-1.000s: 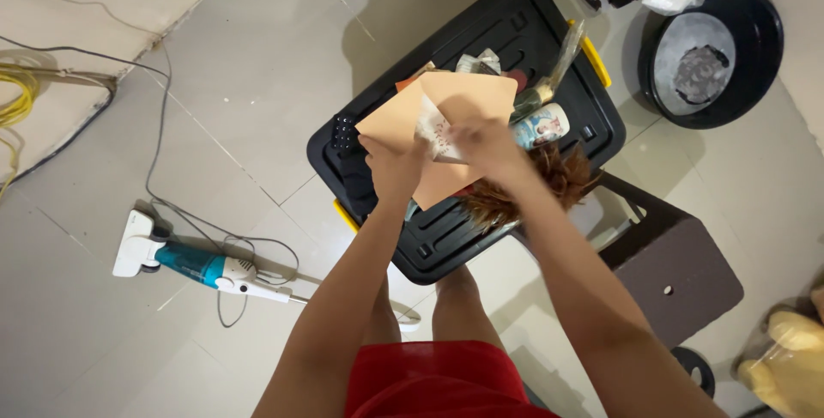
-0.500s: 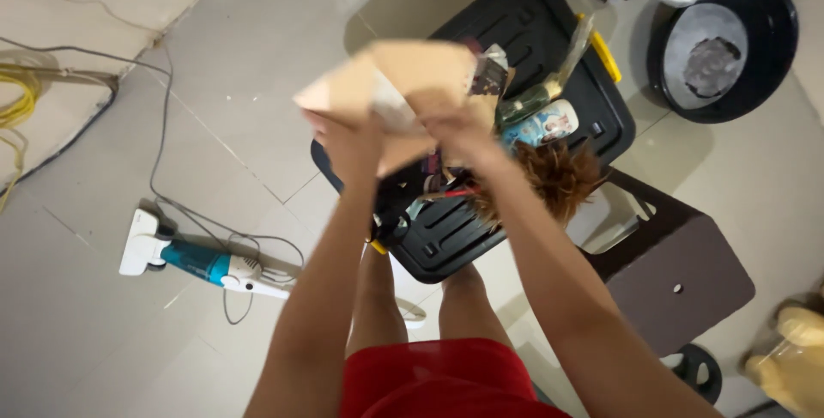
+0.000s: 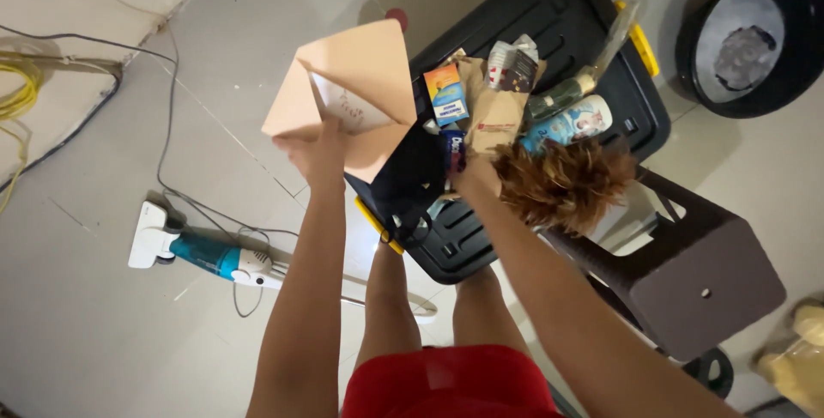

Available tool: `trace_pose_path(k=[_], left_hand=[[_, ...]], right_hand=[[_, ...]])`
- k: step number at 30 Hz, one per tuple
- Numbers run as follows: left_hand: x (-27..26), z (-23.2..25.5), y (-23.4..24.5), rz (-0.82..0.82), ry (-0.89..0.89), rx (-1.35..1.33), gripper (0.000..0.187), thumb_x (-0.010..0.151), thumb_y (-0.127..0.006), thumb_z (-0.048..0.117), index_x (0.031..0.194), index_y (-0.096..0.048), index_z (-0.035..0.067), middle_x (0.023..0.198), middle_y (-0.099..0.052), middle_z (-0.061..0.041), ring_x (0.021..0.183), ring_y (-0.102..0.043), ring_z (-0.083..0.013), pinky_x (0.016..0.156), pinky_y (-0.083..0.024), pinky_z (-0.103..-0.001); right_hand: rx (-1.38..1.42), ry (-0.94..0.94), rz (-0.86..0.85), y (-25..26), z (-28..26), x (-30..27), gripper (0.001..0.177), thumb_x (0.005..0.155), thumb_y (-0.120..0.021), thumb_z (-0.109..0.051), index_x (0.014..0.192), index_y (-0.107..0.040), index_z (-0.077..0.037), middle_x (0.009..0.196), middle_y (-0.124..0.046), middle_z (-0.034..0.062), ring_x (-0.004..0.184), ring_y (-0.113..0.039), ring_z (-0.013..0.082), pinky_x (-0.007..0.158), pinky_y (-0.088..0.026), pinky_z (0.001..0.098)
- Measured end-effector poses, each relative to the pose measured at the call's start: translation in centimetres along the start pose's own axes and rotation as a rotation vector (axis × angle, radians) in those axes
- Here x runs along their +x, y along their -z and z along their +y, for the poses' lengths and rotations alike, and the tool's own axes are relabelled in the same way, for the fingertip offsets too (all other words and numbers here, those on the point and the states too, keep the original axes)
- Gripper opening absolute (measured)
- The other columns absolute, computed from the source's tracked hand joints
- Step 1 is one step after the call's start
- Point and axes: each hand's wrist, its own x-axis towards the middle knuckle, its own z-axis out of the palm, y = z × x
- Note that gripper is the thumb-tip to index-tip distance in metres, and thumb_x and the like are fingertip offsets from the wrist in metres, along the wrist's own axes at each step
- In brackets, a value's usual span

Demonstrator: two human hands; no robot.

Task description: Organize items on top of a dresser, dust a wall-mounted unit, and sort through a storage bin.

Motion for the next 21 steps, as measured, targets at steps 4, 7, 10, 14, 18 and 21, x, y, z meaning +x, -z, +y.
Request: trace_pose_path(k=[4,7,10,14,18,21], left_hand=[[0.0,-0.3,0.8,-0.034,0.053,-0.093,0.116,0.074,-0.082,0.024,0.157,-0.005,-0.005,0.142,-0.051,-0.022,0.122,-0.061,-0.0308,0.091,-0.056,-0.037],[-0.9,1.5,1.8,-0.055,0.136,-0.112,0.116,0.072,-0.080,0.023,0.158,-0.005,-0.002,0.135,-0.055,-0.019,0.109,-0.065,-0.0271,0.068,-0.059,-0.035],[-1.1,2.6,2.7,-0.078,0.188,-0.110,0.117,0.073,-0.079,0.022,0.158,-0.002,0.000,0.133,-0.055,-0.018,0.102,-0.065,-0.0254,0.053,-0.052,-0.034],[-1.2,3.1,2.7,-0.103,0.181,-0.153,0.114,0.072,-0.077,0.021,0.158,-0.006,0.000,0.131,-0.057,-0.020,0.099,-0.065,-0.0267,0.055,-0.051,-0.037],[0.6,-1.3,1.0,-0.093,-0.010,-0.212,0.110,0.076,-0.082,0.018,0.156,-0.010,-0.006,0.135,-0.054,-0.021,0.114,-0.063,-0.0270,0.085,-0.060,-0.035],[-1.5,1.4,1.0,-0.134,-0.015,-0.253,0.101,0.072,-0.079,0.016,0.152,-0.022,-0.006,0.132,-0.057,-0.022,0.115,-0.063,-0.0297,0.091,-0.057,-0.039]], right_hand=[[-0.084,-0.176,0.191,-2.6,0.5,1.0,0.035,0.091,-0.065,-0.043,0.107,-0.072,-0.012,0.101,-0.073,0.0198,0.095,-0.069,0.0407,0.081,-0.055,0.0520],[-0.028,-0.003,0.333,-2.7,1.6,1.4,0.033,0.082,-0.074,-0.036,0.100,-0.072,-0.009,0.093,-0.072,0.0208,0.088,-0.068,0.0414,0.075,-0.054,0.0515],[0.125,0.135,0.374,-0.5,2.6,1.6,0.032,0.082,-0.080,-0.033,0.089,-0.071,-0.004,0.084,-0.071,0.0211,0.078,-0.067,0.0395,0.071,-0.053,0.0487],[0.250,0.154,0.361,5.8,4.1,1.5,0.031,0.091,-0.076,-0.028,0.084,-0.068,0.001,0.076,-0.070,0.0191,0.063,-0.066,0.0296,0.061,-0.052,0.0443],[0.217,0.298,0.459,8.7,5.3,2.2,0.027,0.095,-0.077,-0.025,0.091,-0.070,0.001,0.081,-0.071,0.0200,0.068,-0.067,0.0309,0.067,-0.054,0.0453],[-0.071,0.154,0.614,8.9,3.1,1.5,0.030,0.089,-0.082,-0.027,0.096,-0.072,0.000,0.081,-0.071,0.0222,0.075,-0.068,0.0395,0.067,-0.054,0.0491]])
